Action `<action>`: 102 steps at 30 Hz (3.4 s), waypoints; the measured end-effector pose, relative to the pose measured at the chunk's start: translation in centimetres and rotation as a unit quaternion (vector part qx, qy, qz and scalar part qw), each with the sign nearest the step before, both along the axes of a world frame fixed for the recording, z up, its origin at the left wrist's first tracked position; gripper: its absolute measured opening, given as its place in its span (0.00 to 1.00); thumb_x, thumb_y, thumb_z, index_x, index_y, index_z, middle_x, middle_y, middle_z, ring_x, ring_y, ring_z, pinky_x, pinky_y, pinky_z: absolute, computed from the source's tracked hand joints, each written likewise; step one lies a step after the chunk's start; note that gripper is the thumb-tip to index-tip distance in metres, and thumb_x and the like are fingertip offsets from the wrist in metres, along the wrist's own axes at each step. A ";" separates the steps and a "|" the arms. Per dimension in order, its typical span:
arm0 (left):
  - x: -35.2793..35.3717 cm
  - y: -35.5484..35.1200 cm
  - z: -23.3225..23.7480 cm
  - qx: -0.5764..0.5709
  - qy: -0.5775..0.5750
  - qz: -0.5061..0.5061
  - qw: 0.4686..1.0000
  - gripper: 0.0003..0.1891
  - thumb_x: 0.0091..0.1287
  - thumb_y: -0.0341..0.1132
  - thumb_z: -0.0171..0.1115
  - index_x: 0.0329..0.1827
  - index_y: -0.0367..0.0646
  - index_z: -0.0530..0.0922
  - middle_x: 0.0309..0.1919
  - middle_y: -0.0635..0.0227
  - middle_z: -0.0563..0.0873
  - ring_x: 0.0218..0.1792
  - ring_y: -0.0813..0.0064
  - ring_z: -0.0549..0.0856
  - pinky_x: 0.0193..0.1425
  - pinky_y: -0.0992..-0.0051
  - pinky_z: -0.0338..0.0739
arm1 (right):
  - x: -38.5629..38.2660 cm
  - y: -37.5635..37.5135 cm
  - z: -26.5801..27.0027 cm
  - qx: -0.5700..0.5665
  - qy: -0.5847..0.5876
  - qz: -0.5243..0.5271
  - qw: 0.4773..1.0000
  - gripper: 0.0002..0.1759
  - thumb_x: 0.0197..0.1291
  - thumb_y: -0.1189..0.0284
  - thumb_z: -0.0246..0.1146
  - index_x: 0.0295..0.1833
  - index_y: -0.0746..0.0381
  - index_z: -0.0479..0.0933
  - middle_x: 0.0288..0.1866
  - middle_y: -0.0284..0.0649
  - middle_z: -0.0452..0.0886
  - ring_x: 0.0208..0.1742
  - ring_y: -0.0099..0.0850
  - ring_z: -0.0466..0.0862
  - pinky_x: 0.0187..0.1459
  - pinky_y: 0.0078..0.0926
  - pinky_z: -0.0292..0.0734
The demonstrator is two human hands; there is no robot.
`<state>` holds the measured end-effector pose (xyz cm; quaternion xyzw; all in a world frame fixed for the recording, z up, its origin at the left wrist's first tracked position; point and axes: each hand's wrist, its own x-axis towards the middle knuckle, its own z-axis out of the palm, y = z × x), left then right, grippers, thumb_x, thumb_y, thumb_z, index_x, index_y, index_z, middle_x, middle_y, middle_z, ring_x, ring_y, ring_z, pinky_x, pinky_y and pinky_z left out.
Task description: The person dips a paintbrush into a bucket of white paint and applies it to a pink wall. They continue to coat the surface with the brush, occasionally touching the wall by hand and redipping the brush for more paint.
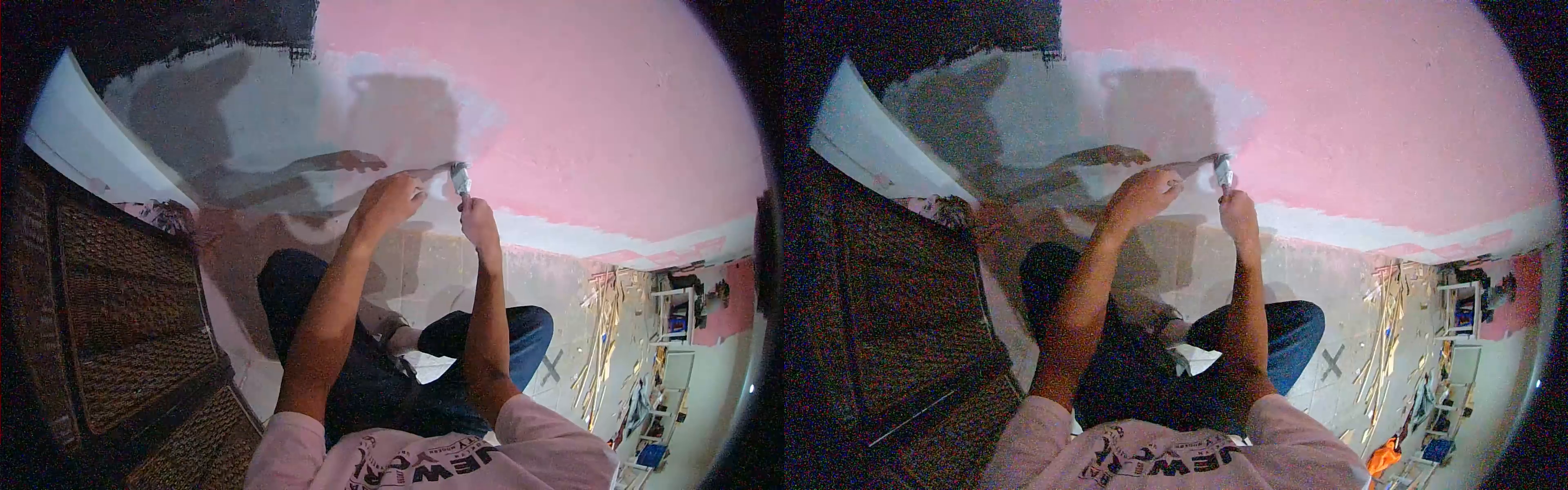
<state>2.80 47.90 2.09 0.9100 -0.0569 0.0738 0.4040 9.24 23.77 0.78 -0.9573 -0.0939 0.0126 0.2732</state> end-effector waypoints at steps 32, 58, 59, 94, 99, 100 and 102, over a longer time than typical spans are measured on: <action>1.2 -0.9 -2.3 -0.027 -0.036 -0.019 0.999 0.18 0.69 0.47 0.64 0.47 0.38 0.87 0.42 0.45 0.89 0.46 0.43 0.89 0.54 0.49 0.83 | 1.2 -2.2 -9.5 -0.111 -0.057 0.069 0.990 0.15 0.65 0.69 0.56 0.38 0.69 0.83 0.40 0.63 0.85 0.45 0.61 0.87 0.49 0.58 0.81; 0.8 -0.3 -3.9 -0.011 -0.035 0.007 0.999 0.20 0.67 0.48 0.66 0.46 0.38 0.87 0.44 0.44 0.89 0.47 0.44 0.89 0.55 0.50 0.83 | 1.7 0.3 -4.4 -0.071 -0.066 0.006 0.995 0.23 0.74 0.60 0.55 0.42 0.72 0.83 0.41 0.66 0.85 0.45 0.64 0.86 0.47 0.59 0.80; 0.7 -0.3 -3.5 -0.004 -0.014 0.000 1.000 0.20 0.67 0.48 0.66 0.47 0.38 0.87 0.44 0.44 0.89 0.47 0.44 0.89 0.55 0.50 0.83 | 1.2 1.3 -1.1 -0.055 -0.063 -0.008 0.996 0.24 0.74 0.60 0.55 0.42 0.72 0.84 0.41 0.66 0.85 0.44 0.64 0.86 0.45 0.59 0.80; 1.3 -0.5 -2.1 0.035 0.045 -0.053 0.997 0.22 0.69 0.49 0.65 0.53 0.39 0.87 0.52 0.47 0.89 0.56 0.49 0.87 0.63 0.52 0.80 | 2.6 1.5 -0.7 -0.145 0.023 0.054 0.988 0.21 0.74 0.62 0.53 0.43 0.68 0.85 0.39 0.64 0.86 0.46 0.61 0.87 0.49 0.55 0.81; 0.3 -0.8 -1.4 0.030 0.038 -0.049 0.998 0.21 0.72 0.48 0.64 0.55 0.40 0.86 0.52 0.47 0.88 0.55 0.47 0.87 0.63 0.52 0.79 | 2.6 1.8 9.0 -0.075 -0.044 0.004 0.996 0.19 0.72 0.62 0.57 0.44 0.65 0.86 0.43 0.64 0.86 0.50 0.61 0.86 0.51 0.57 0.80; 0.5 -0.8 -1.1 0.026 0.046 -0.052 0.997 0.21 0.72 0.48 0.64 0.56 0.39 0.86 0.52 0.47 0.88 0.55 0.47 0.87 0.63 0.53 0.79 | 2.0 2.0 10.4 -0.072 -0.058 -0.006 0.996 0.19 0.72 0.61 0.57 0.43 0.65 0.86 0.42 0.63 0.86 0.49 0.61 0.86 0.50 0.58 0.80; 0.7 -0.6 -1.1 0.019 0.069 -0.057 0.996 0.21 0.72 0.48 0.64 0.56 0.39 0.85 0.52 0.47 0.88 0.56 0.48 0.87 0.63 0.54 0.79 | 0.7 2.1 11.7 -0.065 -0.080 -0.022 0.994 0.20 0.73 0.60 0.57 0.42 0.66 0.85 0.41 0.62 0.86 0.46 0.61 0.86 0.48 0.58 0.80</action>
